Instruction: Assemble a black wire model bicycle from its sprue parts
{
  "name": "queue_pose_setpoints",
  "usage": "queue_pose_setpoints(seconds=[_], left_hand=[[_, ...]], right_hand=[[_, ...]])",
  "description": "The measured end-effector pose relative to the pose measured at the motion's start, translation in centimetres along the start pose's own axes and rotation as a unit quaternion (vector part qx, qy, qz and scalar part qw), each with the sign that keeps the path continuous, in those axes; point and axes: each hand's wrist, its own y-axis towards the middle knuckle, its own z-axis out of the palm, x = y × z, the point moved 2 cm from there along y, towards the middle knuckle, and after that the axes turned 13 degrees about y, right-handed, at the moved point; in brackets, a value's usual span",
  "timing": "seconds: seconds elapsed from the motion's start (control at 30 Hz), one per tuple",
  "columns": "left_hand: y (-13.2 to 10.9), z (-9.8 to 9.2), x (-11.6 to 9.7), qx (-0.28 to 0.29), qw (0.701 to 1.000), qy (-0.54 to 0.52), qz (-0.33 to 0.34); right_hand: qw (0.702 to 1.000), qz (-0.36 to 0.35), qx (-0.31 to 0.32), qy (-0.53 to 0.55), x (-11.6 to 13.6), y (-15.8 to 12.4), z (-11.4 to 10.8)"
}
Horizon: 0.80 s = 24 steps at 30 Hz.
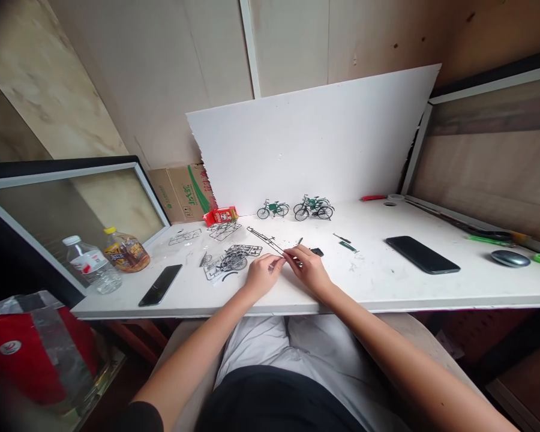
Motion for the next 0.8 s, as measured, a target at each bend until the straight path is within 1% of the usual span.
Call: queue_pose_setpoints(seconds=[0.1,0.23,0.33,0.4,0.47,0.53,0.6,0.7,0.8], left_hand=[[0.3,0.2,0.4,0.017,0.996,-0.077,-0.036],[0.4,1.1,1.5,0.05,0.968,-0.224,-0.1],[0.3,1.8,2.2,0.04,0.957,-0.26,-0.12],[0.2,2.1,2.4,0.03,0.961,-0.252,-0.114],[0.1,2.3,2.6,0.031,0.965,-0.24,-0.104],[0.1,2.2,2.5,0.038,0.97,-0.223,-0.094],[0.0,1.8,2.1,0.047,0.978,-0.186,-0.077],[-0.2,1.1,1.3,0.053,0.995,-0.078,-0.033],[-0.4,0.9,0.6,0.062,0.997,0.033,0.013]], right_hand=[[1.0,0.007,0.005,0.003,0.2,-0.1,0.1],[0.999,0.029,0.025,0.022,0.5,-0.1,0.5],[0.998,0.054,0.021,0.038,0.5,0.0,0.6],[0.996,0.074,0.017,0.046,0.5,0.2,0.4],[0.993,0.1,0.019,0.055,0.4,0.4,0.1],[0.989,0.125,0.034,0.075,0.4,0.5,-0.1],[0.985,0.134,0.055,0.095,0.5,0.5,-0.2],[0.988,0.108,0.08,0.078,0.4,0.4,0.0],[0.993,0.061,0.089,0.038,0.1,0.0,0.2]])
